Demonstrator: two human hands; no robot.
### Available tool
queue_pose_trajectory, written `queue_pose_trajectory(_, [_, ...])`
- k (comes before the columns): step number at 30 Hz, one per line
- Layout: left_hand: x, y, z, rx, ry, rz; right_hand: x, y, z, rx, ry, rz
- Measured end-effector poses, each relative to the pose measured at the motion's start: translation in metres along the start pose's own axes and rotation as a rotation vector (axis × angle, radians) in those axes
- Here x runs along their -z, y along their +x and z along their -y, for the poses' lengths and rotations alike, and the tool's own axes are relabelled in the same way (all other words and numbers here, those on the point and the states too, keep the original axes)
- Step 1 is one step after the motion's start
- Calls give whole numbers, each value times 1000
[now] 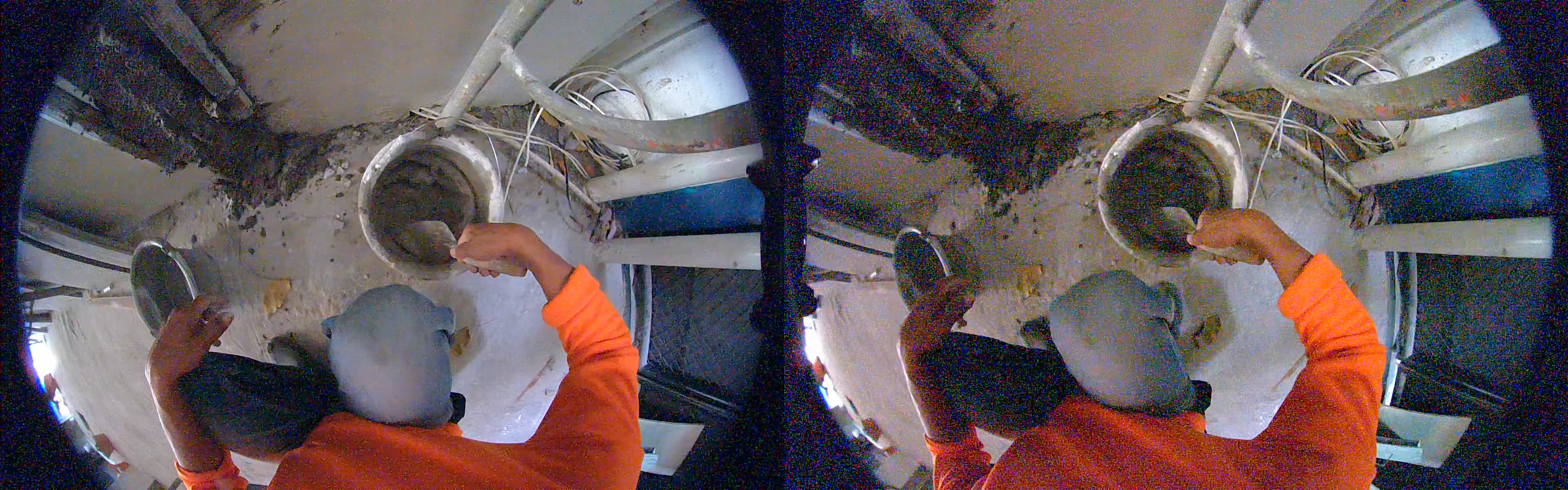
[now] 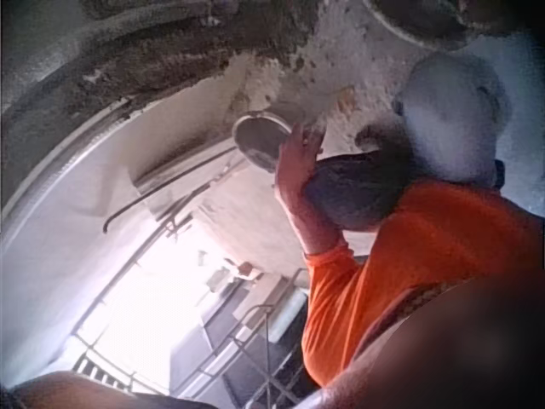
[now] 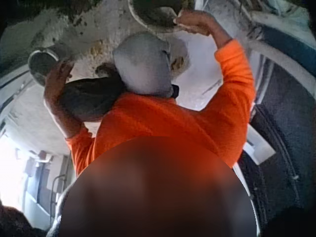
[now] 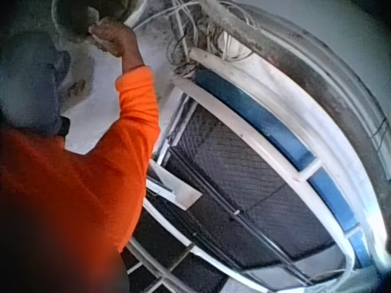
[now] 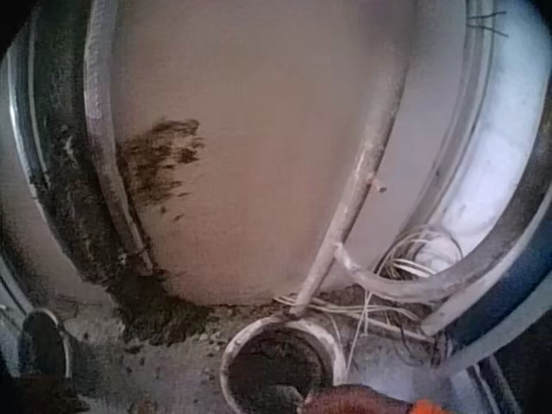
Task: The person scoops cement from a bucket with a trowel and applies it to a vertical wall section, smoothing the surface repeatedly. The person remains seated on the floor throughout the task.
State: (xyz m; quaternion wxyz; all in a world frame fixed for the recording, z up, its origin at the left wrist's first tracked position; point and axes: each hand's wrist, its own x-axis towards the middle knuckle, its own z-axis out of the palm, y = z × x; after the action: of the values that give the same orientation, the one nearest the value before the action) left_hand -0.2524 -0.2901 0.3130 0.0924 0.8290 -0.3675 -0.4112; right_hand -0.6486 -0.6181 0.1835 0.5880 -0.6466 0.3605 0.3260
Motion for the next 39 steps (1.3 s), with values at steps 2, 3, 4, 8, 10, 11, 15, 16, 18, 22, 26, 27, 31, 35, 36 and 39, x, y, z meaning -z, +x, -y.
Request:
queue_pose_trajectory(2, [1, 5, -5, 19, 71, 42, 4, 2, -9, -12, 95, 51])
queue_pose_trajectory(3, [1, 9, -8, 11, 61, 44, 5, 0, -12, -32, 159, 78])
queue_pose_trajectory(4, [0, 10, -11, 5, 48, 46, 7, -3, -14, -21, 233, 108])
queue_pose_trajectory(8, [3, 8, -11, -4, 87, 29, -9, -19, -20, 19, 475, 89])
queue_pose_trajectory(10, [1, 5, -7, 17, -9, 25, -26, -19, -22, 3, 573, 8])
queue_pose_trajectory(11, [2, 4, -5, 56, -57, 35, -31, -12, -19, 173, 551, -17])
queue_pose_trajectory(15, [14, 8, 3, 51, -23, -1, -50, 33, 16, 382, 715, -6])
queue_pose_trajectory(16, [17, 10, 6, 46, -19, -32, -54, 39, 29, 467, 781, -20])
queue_pose_trajectory(18, [27, 9, 13, 11, -34, -87, -57, 44, 59, 562, 893, -56])
queue_pose_trajectory(22, [48, -5, 40, 12, -78, -165, -57, 30, 120, 915, 1323, 41])
queue_pose_trajectory(26, [41, -23, 77, 30, -142, -291, -36, 18, 160, 1383, 1199, -701])
queue_pose_trajectory(27, [36, -28, 86, 19, -177, -306, -29, 20, 172, 1366, 1221, -891])
queue_pose_trajectory(31, [26, -46, 110, 192, -279, -164, -10, 40, 235, 1225, 1255, -1454])
queue_pose_trajectory(35, [25, -55, 109, 162, -218, -213, -27, 65, 282, 1098, 420, -1600])
queue_pose_trajectory(36, [25, -54, 106, 138, -204, -198, -29, 70, 284, 1262, 148, -1581])
queue_pose_trajectory(39, [24, -49, 100, 127, -216, -198, -42, 78, 262, 1329, 306, -1124])
